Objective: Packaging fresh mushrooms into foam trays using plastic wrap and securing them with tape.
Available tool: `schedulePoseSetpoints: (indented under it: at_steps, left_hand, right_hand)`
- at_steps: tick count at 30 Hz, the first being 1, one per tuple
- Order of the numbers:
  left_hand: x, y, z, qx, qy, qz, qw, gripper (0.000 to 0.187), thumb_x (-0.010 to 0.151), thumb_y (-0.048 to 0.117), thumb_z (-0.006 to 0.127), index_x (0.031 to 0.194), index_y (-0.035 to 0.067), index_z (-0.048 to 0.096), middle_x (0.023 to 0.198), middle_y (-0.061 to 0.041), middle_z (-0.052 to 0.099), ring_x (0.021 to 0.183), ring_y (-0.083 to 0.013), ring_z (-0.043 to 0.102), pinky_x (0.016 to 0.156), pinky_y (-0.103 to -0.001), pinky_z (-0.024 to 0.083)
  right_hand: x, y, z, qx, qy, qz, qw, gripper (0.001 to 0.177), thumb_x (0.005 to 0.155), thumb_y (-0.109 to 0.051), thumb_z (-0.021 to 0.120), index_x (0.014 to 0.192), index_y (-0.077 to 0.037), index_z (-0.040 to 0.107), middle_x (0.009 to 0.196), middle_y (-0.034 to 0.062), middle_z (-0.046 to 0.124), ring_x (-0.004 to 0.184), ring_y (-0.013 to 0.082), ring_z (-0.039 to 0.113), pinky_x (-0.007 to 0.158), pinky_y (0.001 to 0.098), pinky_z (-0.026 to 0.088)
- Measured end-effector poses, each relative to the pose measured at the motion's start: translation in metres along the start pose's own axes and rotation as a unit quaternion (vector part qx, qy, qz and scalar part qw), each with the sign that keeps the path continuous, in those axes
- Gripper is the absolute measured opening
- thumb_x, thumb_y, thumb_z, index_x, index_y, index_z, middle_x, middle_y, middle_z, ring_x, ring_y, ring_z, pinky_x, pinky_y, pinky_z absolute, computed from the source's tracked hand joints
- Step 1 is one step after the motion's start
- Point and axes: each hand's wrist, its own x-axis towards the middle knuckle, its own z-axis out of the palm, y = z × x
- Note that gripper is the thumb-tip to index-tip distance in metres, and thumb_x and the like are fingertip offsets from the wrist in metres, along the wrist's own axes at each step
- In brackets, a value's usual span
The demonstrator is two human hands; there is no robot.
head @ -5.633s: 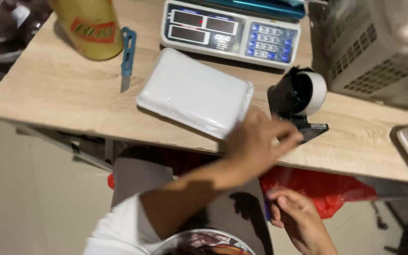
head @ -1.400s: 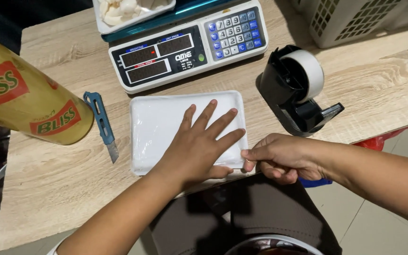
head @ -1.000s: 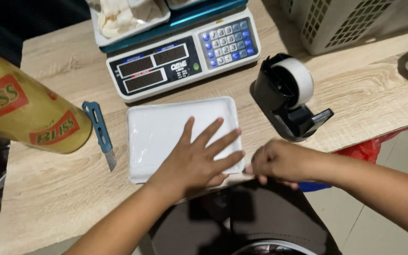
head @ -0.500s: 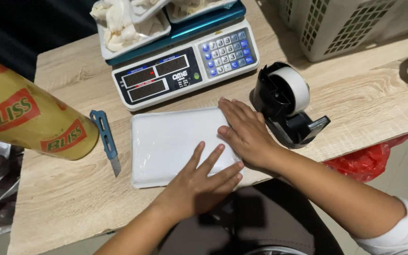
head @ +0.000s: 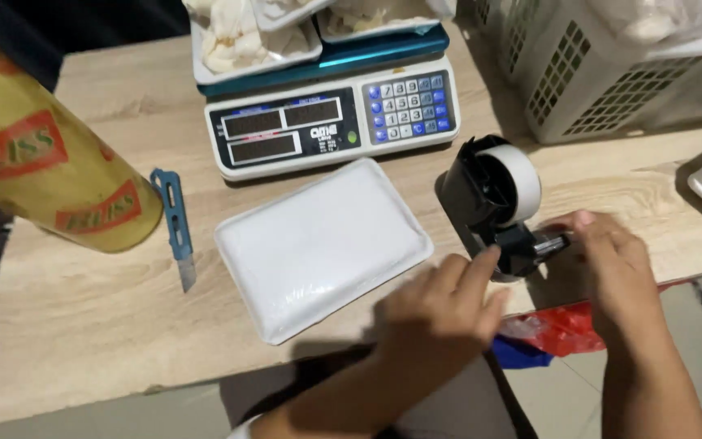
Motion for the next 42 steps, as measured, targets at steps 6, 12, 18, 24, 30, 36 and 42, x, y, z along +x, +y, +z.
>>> schedulePoseSetpoints:
  at_steps: [6,12,18,24,30,36,42]
  left_hand:
    - [0.002,0.032,0.059,-0.153,-0.053,-0.156,0.975,0.040,0.097,0.047,0.058,0.123,0.018,0.067,0.091,-0.007,0.074,0.066,-0.0363,0.070,0.045,-0.054,0.047]
    - [-0.007,0.033,0.071,-0.080,-0.017,-0.151,0.985,0.030,0.099,0.048,0.062,0.116,0.025,0.071,0.055,0.000,0.064,0.045,-0.0269,0.063,0.034,-0.045,0.040]
    - [-0.001,0.030,0.064,-0.112,-0.076,-0.163,0.977,0.038,0.101,0.050,0.054,0.122,0.022,0.069,0.050,0.003,0.059,0.041,-0.0238,0.058,0.035,-0.041,0.038]
    - [-0.002,0.034,0.065,-0.098,-0.079,-0.182,0.975,0.037,0.099,0.052,0.056,0.123,0.026,0.069,0.053,0.003,0.062,0.043,-0.0254,0.061,0.036,-0.043,0.040]
    - [0.002,0.037,0.053,-0.250,-0.137,-0.310,0.907,0.031,0.092,0.046,0.057,0.116,0.026,0.056,0.080,0.011,0.069,0.077,-0.0254,0.071,0.063,-0.048,0.050]
    - [0.029,0.051,0.000,-0.388,-0.241,-0.436,0.776,0.045,0.080,0.066,0.054,0.089,0.030,0.079,0.077,0.013,0.074,0.079,-0.0080,0.070,0.075,-0.025,0.048]
    - [0.021,0.059,0.033,-0.450,-0.152,-0.436,0.764,0.034,0.086,0.052,0.065,0.094,0.024,0.082,0.083,0.009,0.080,0.078,-0.0047,0.073,0.074,-0.022,0.053]
  right_hand:
    - [-0.001,-0.014,0.009,0.181,-0.069,0.085,0.977,0.013,0.099,-0.012,0.066,0.099,-0.001,0.072,0.103,0.0117,0.070,0.105,0.0182,0.066,0.094,0.0266,0.053]
    - [-0.035,-0.037,-0.017,0.189,0.008,-0.027,0.982,0.008,0.099,-0.014,0.068,0.092,-0.010,0.069,0.116,0.0053,0.066,0.125,0.0152,0.062,0.106,0.0270,0.050]
    - [-0.117,0.030,-0.091,0.163,0.018,-0.056,0.985,0.021,0.102,-0.024,0.058,0.093,-0.006,0.054,0.111,0.0121,0.056,0.101,0.0223,0.061,0.100,0.0324,0.055]
    - [-0.170,0.114,-0.125,0.114,-0.016,-0.146,0.983,0.017,0.101,-0.036,0.058,0.099,-0.020,0.059,0.104,0.0052,0.061,0.075,0.0099,0.059,0.066,0.0208,0.054]
    - [-0.173,0.086,-0.074,0.174,0.025,0.255,0.951,0.003,0.090,0.005,0.056,0.089,0.007,0.055,0.104,0.0249,0.057,0.089,0.0370,0.054,0.075,0.0470,0.039]
    - [-0.169,0.078,-0.043,0.102,-0.007,0.290,0.952,0.021,0.098,-0.003,0.067,0.099,0.016,0.076,0.078,0.0232,0.067,0.070,0.0282,0.053,0.061,0.0373,0.040]
    - [-0.157,0.090,-0.040,0.114,-0.057,0.318,0.940,0.020,0.098,-0.006,0.068,0.098,0.012,0.078,0.075,0.0161,0.064,0.067,0.0239,0.049,0.062,0.0340,0.035]
